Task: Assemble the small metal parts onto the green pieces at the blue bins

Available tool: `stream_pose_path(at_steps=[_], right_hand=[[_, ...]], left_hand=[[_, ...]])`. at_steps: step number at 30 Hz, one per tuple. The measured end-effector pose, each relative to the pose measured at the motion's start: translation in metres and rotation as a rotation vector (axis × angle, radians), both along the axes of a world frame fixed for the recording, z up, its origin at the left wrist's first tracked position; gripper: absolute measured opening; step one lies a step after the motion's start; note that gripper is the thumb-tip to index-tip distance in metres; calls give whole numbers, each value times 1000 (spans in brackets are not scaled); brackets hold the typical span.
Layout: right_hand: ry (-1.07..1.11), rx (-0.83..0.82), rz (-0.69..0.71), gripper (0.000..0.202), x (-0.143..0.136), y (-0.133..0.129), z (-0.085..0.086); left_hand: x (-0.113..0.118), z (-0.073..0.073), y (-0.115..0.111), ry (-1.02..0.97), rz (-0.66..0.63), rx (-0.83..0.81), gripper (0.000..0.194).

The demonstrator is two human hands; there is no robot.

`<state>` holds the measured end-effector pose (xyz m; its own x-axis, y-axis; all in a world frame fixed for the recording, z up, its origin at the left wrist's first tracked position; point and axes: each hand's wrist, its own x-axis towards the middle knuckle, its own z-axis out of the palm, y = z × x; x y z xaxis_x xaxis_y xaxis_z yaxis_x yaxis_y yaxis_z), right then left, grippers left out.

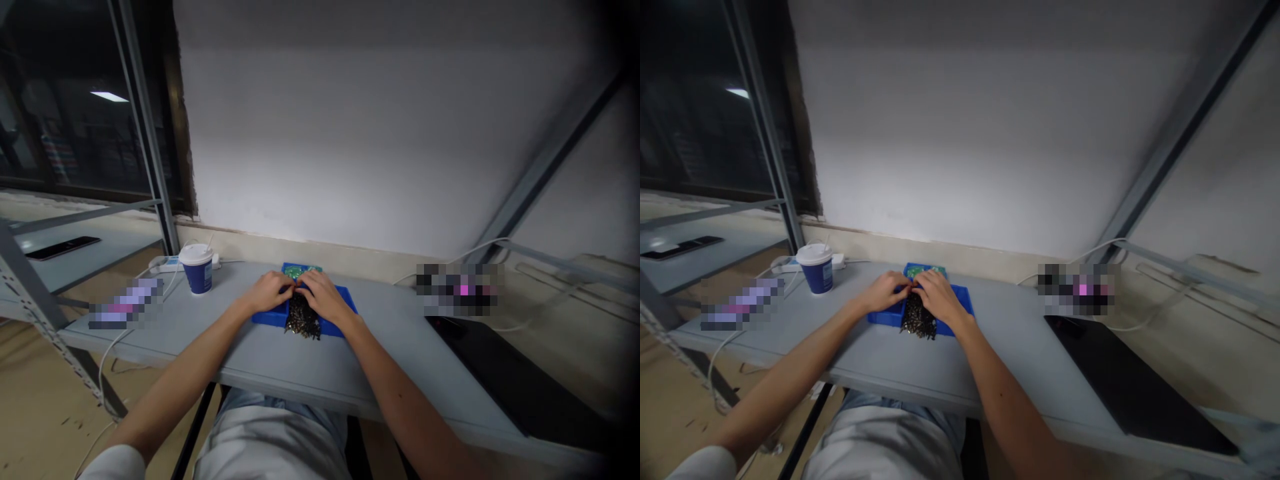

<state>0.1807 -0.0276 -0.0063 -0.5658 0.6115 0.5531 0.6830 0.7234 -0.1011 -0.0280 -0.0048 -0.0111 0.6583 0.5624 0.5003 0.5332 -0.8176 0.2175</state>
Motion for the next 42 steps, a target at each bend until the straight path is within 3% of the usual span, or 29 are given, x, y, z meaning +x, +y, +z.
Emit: stream_pose_path(at_steps=[19, 28, 32, 37, 42], right_hand=[[-37, 12, -3, 15, 0, 0, 1], [35, 88, -179, 19, 45, 11, 17], [-17, 26, -248, 23, 64, 15, 18], [-18, -43, -308, 44, 67, 18, 15], [20, -44, -277, 38, 58, 16, 13]], left_hand=[[0, 1, -1, 14, 3, -11, 22], [1, 6, -5, 6, -10, -33, 23], [1, 6, -5, 13, -17, -36, 23], [1, 5, -5, 7, -27, -23, 22], [2, 5, -5, 17, -30, -22, 23]])
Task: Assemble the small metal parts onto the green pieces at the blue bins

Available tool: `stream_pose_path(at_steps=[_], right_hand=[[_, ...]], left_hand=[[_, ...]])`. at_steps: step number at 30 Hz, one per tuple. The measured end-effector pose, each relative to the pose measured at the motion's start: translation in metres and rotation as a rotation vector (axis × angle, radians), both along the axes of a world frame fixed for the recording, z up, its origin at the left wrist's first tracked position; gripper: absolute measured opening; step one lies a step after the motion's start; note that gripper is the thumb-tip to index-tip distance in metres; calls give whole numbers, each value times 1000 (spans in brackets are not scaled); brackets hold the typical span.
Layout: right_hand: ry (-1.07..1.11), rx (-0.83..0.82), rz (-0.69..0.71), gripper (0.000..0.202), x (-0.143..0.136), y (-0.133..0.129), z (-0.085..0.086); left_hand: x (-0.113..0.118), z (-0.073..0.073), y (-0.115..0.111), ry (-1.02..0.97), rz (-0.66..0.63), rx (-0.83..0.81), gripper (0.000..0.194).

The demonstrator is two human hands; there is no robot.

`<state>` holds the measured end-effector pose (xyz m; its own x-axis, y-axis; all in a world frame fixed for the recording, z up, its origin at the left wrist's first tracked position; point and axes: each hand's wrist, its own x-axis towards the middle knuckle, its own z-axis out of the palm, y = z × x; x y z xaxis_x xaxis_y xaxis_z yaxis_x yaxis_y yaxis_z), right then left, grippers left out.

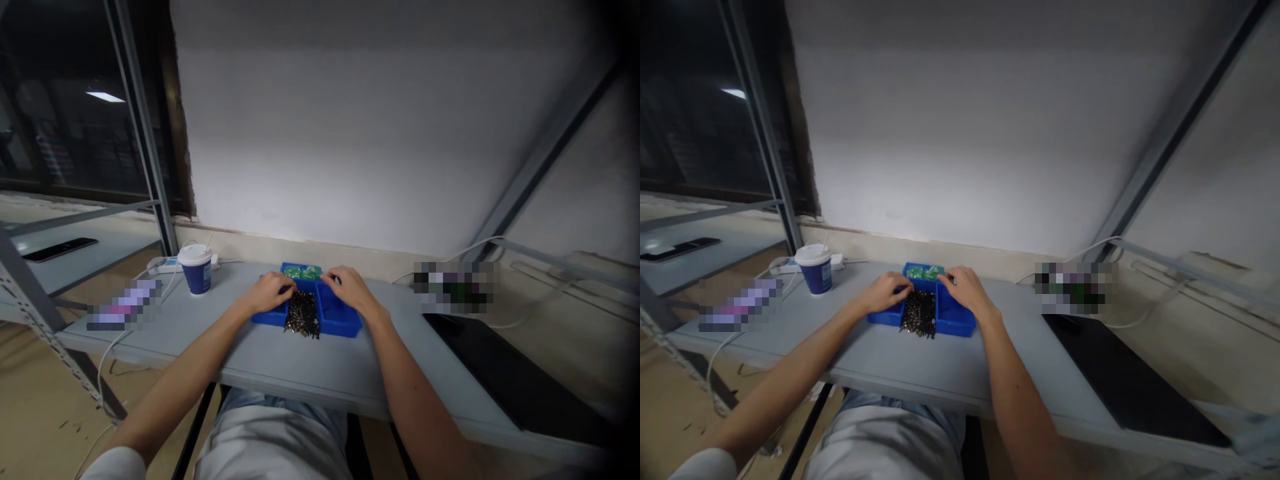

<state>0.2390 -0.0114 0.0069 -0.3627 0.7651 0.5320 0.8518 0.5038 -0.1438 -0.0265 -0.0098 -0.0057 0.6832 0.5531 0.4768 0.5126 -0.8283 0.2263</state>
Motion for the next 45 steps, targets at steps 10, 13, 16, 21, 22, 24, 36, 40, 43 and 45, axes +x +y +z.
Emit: stream_pose_path(at_steps=[10, 13, 16, 21, 22, 24, 36, 40, 43, 45], right_hand=[[-151, -140, 211, 12, -46, -12, -15], [-194, -141, 223, 8, -52, -13, -19], [-209, -145, 196, 10, -53, -13, -21], [-224, -149, 167, 13, -53, -14, -22], [-223, -151, 161, 12, -53, -15, -22], [-218, -172, 150, 11, -53, -16, -21], [-226, -275, 56, 10, -57, -8, -34], [-226, -261, 49, 14, -59, -9, -35], [-216, -240, 72, 22, -60, -12, -34], [-210, -232, 78, 24, -60, -13, -32]], left_hand=[[0, -2, 0, 18, 19, -6, 22], [0, -2, 0, 26, 20, -9, 22], [0, -3, 0, 25, 21, -13, 22], [0, -4, 2, 25, 23, -10, 22], [0, -5, 2, 24, 21, -10, 23], [0, -5, 2, 19, 18, -7, 23], [1, -7, 4, 21, 21, -9, 23], [0, -9, 6, 18, 11, -5, 23], [0, -8, 5, 17, 3, -3, 22], [1, -7, 4, 18, 4, -5, 22]])
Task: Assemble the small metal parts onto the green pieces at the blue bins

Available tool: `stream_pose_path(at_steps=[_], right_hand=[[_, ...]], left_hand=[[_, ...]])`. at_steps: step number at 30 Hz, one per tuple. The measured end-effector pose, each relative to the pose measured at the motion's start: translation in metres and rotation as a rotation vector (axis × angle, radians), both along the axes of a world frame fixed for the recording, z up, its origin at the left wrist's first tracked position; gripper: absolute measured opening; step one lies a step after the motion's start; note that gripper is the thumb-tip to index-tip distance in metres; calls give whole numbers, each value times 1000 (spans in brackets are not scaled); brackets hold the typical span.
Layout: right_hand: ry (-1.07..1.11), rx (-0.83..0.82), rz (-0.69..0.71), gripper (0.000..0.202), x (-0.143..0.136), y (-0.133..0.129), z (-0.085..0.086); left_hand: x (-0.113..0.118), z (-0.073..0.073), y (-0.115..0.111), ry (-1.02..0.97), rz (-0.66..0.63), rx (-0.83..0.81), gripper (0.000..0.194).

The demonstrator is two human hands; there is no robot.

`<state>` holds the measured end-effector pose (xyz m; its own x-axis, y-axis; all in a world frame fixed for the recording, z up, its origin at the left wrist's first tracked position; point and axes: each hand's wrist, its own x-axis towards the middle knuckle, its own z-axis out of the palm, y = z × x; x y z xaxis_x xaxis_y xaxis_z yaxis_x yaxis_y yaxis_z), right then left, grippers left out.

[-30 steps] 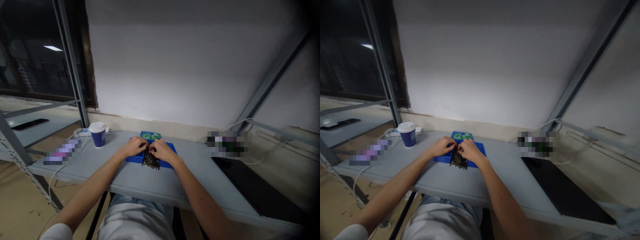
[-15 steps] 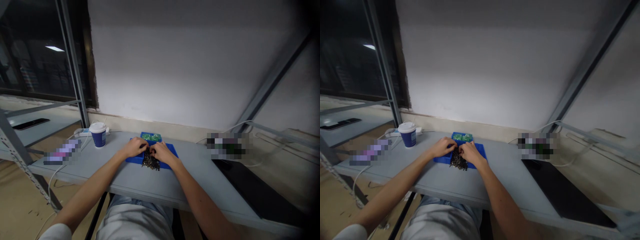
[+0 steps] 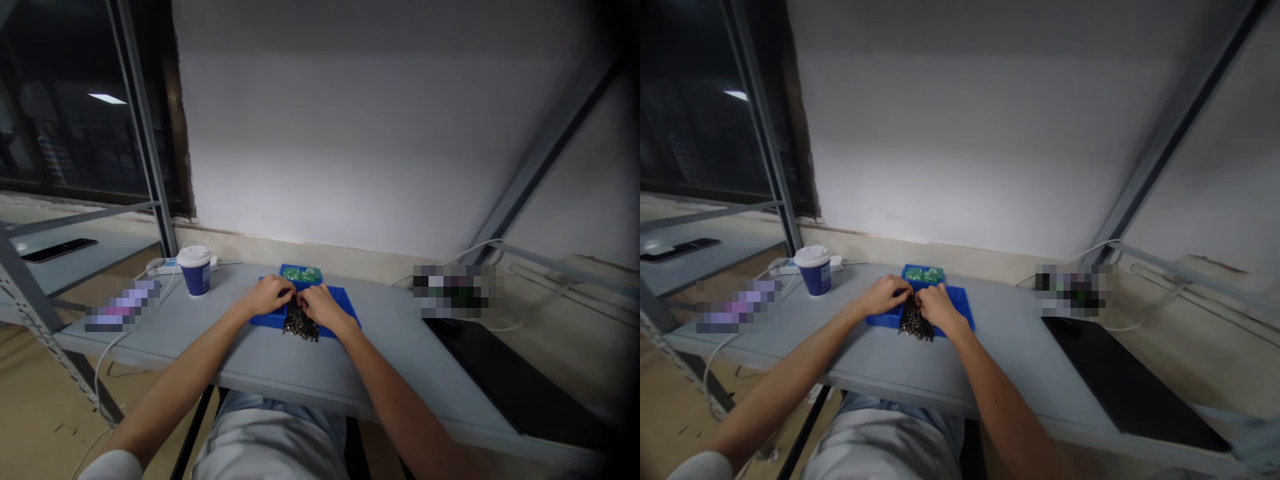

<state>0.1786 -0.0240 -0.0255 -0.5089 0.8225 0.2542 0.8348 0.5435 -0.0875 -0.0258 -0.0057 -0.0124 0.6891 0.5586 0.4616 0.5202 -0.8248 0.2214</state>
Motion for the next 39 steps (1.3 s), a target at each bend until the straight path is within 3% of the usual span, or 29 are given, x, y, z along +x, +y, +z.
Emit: stream_pose_path(at_steps=[7, 14, 19, 39], right_hand=[[101, 118, 7, 19, 6, 2, 10], [333, 266, 173, 14, 1, 2, 15], [460, 291, 178, 17, -2, -1, 15], [527, 334, 152, 16, -4, -4, 15]], left_hand=[[0, 0, -1, -57, 19, 1, 24], [-1, 2, -2, -139, 57, 71, 26], [-1, 2, 0, -124, 65, 78, 25], [0, 2, 0, -108, 134, 103, 20]])
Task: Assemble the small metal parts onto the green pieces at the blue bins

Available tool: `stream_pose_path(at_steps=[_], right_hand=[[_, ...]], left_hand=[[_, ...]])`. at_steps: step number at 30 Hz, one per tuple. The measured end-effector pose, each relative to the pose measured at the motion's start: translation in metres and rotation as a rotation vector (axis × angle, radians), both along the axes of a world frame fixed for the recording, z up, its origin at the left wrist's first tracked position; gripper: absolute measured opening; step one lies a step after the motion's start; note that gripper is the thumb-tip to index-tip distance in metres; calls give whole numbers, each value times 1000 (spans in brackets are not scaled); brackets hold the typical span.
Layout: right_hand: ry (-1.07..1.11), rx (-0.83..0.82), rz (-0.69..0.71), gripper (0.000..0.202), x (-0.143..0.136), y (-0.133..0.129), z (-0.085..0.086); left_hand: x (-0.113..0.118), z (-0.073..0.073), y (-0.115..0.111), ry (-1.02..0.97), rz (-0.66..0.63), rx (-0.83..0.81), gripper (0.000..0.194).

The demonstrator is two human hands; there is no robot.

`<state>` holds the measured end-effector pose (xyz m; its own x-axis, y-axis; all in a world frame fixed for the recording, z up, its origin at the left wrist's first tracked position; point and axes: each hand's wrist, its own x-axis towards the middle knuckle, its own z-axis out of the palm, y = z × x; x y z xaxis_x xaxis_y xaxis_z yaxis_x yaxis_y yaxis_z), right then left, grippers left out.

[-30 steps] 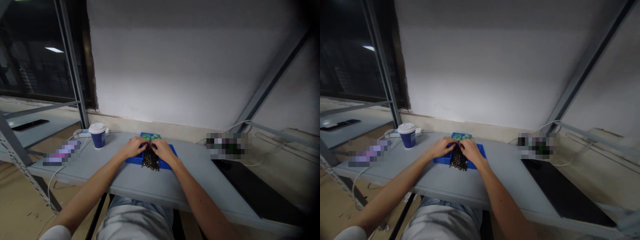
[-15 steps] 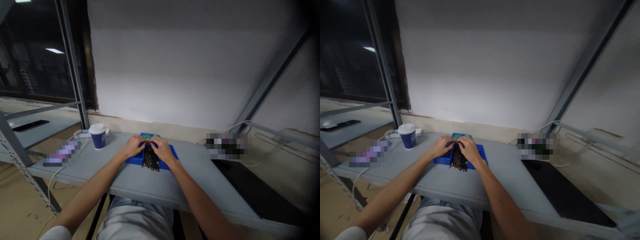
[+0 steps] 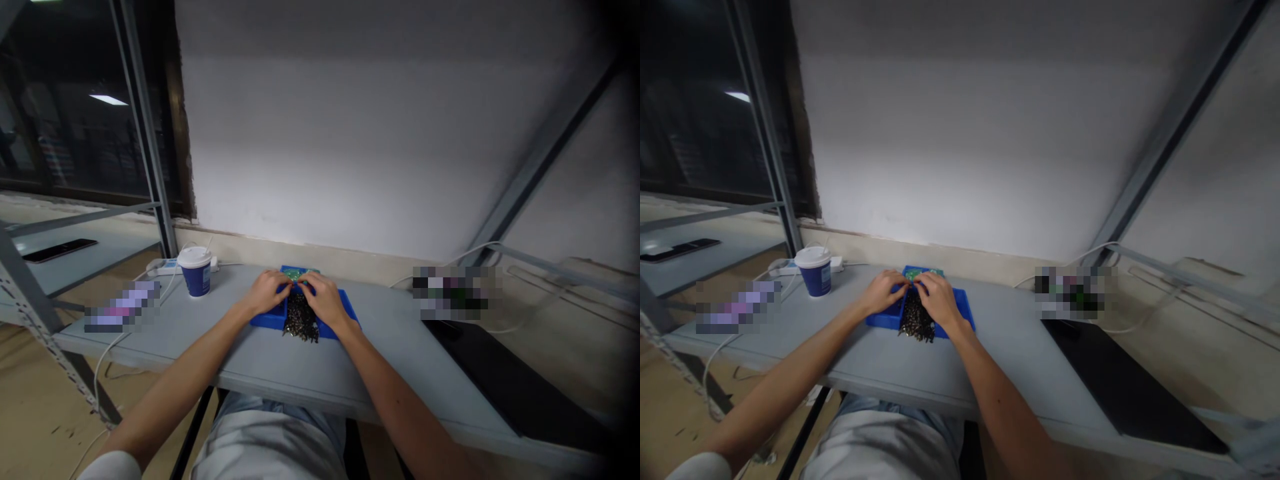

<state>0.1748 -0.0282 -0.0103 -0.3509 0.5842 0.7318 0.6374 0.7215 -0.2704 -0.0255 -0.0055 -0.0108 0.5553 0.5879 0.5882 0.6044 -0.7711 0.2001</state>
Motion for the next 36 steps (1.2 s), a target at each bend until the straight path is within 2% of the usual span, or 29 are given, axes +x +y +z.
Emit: stream_pose_path(at_steps=[6, 15, 22, 29, 36], right_hand=[[-69, -43, 29, 20, 1, 1, -3], [-68, -65, -5, 18, 2, 3, -4], [-67, -51, 6, 35, 4, 5, -8], [-43, -85, 3, 28, 3, 3, -5], [-59, -36, 44, 33, 3, 4, -7]], left_hand=[[0, 1, -1, -16, 35, -1, 20], [0, 1, -1, -3, -1, -11, 20], [-1, 1, -1, -16, -22, -19, 23], [-2, -2, 1, -8, -59, -20, 21], [-1, -1, 0, -1, -46, -18, 21]])
